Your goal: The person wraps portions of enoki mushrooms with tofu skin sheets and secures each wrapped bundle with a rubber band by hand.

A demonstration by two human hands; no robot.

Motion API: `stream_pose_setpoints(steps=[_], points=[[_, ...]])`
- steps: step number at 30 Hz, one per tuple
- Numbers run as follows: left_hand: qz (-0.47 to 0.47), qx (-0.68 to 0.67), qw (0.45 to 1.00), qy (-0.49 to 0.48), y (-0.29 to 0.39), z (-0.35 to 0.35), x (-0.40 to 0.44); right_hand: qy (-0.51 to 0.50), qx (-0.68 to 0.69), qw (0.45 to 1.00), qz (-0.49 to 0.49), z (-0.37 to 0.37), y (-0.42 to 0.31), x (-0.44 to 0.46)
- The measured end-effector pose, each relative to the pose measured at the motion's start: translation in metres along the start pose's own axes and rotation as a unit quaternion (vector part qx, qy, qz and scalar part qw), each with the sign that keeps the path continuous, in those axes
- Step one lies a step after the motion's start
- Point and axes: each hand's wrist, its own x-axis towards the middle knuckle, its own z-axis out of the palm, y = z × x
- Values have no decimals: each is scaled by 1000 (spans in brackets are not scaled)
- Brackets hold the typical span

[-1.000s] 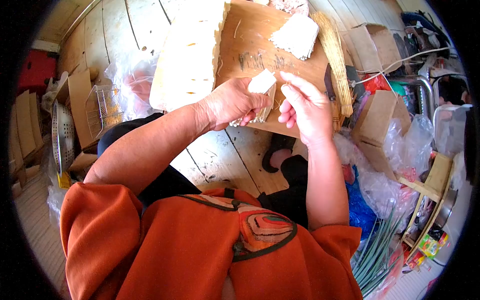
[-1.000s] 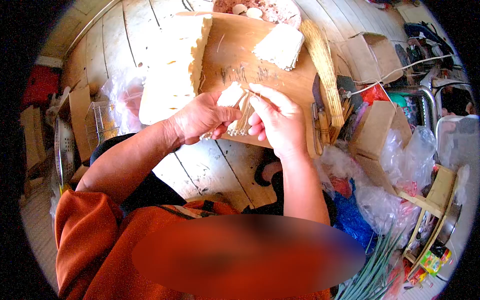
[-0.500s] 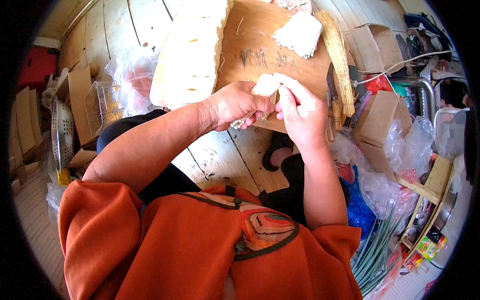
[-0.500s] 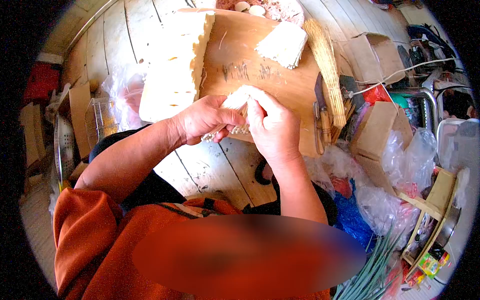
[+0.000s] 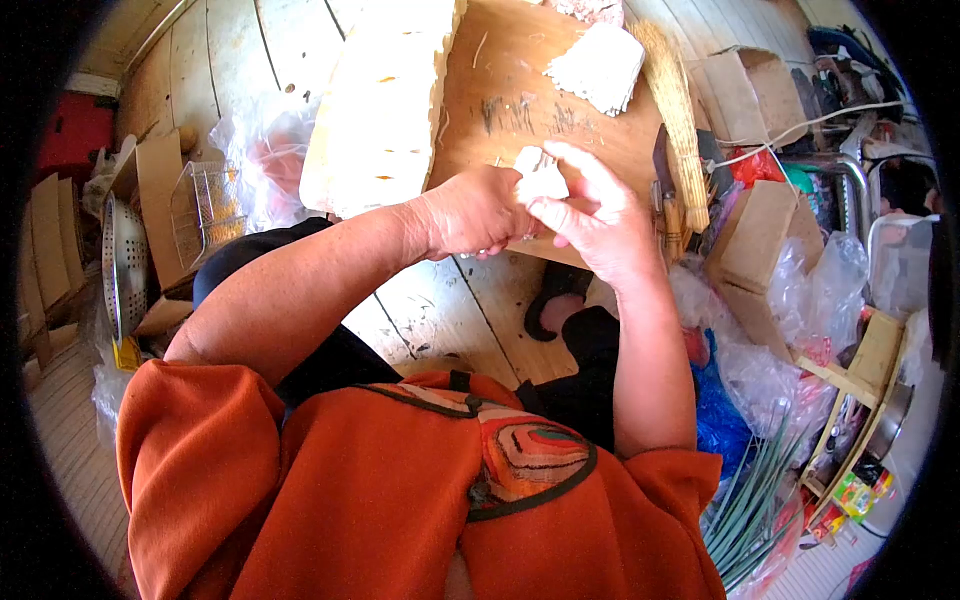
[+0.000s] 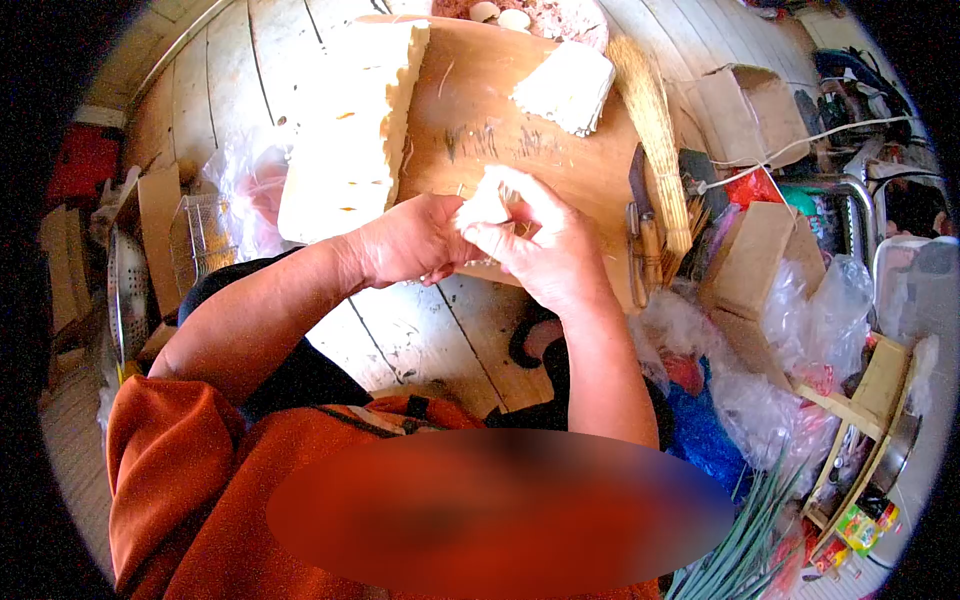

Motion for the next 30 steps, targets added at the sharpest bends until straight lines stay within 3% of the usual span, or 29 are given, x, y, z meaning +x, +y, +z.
stream_pose_setpoints(steps=[3, 5, 9, 11, 18, 24, 26, 29, 30], points=[[54, 160, 985, -17, -6, 2, 3, -14, -31, 999, -8, 0, 9, 0], [29, 199, 979, 8, -12, 5, 4, -66, -17, 997, 22, -3, 14, 0], [-12, 206, 978, 14, -1, 5, -3, -72, -24, 997, 32, -7, 3, 0], [33, 228, 971, 62, -2, 7, -3, -104, -47, 993, 38, -9, 0, 0], [68, 225, 971, 47, -5, 7, -4, -139, 13, 987, 84, 0, -8, -5], [64, 229, 970, 51, 0, 3, -6, -125, -33, 987, 91, -1, -14, -8], [75, 236, 965, 82, 0, -4, -8, -88, 47, 993, 62, -4, -15, -8], [87, 222, 967, 92, 10, -23, -19, -23, -5, 998, 63, -14, -19, -6], [125, 155, 976, 91, -1, -33, -16, -9, -3, 998, 66, -16, -18, -6]])
